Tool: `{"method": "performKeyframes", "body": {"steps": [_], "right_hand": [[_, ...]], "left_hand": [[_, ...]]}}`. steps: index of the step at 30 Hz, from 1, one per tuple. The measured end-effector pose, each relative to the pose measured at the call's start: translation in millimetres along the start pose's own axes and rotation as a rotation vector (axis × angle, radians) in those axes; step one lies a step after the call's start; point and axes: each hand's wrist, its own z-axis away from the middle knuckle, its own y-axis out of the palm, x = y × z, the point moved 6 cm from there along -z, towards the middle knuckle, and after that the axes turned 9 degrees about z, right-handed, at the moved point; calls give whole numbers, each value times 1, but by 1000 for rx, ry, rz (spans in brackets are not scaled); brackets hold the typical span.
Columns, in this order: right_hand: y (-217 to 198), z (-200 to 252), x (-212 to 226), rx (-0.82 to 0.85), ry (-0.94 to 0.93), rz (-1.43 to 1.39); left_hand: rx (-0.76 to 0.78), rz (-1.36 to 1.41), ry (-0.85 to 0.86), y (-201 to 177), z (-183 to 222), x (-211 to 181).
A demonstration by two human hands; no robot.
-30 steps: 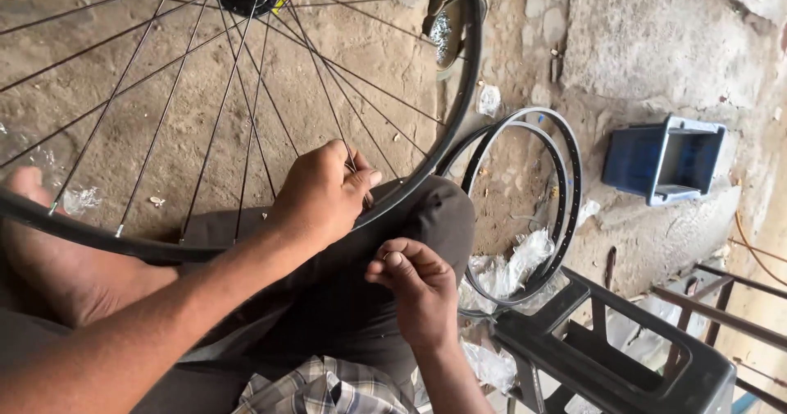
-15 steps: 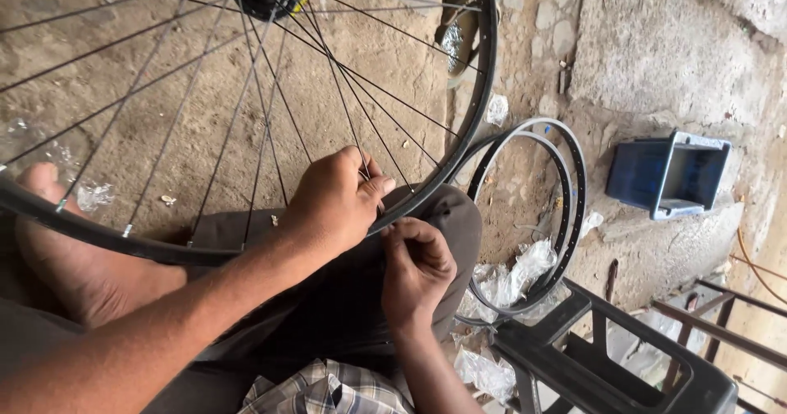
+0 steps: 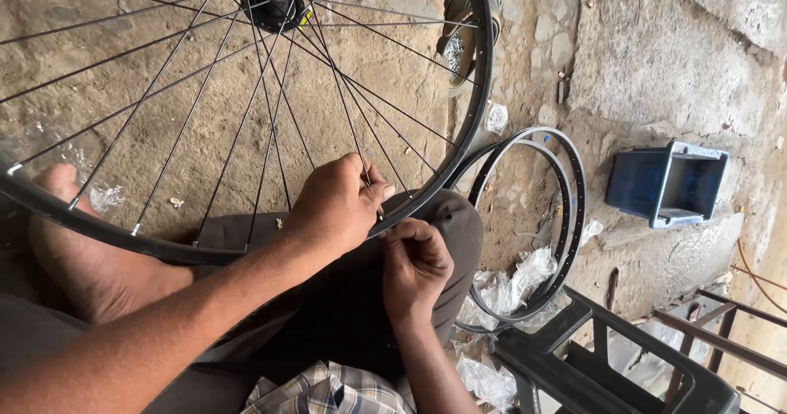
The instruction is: Assemble and tension spokes on a bicycle wheel rim.
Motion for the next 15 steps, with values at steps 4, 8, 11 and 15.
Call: {"method": "performKeyframes", "body": {"steps": [4,8,11,15], "right_hand": [[-6,0,-4,-68,84,218],[2,-7,-6,15,99,78],[2,-4,-19,3,104,58],[-4,1,1,4,164,202]], "left_hand": [[17,10,-35,1,0,0],[-10,-64,-10,3,-3,3],[48,-75,-89,8,-4,21],[9,-263,60,16,-6,30]]}}
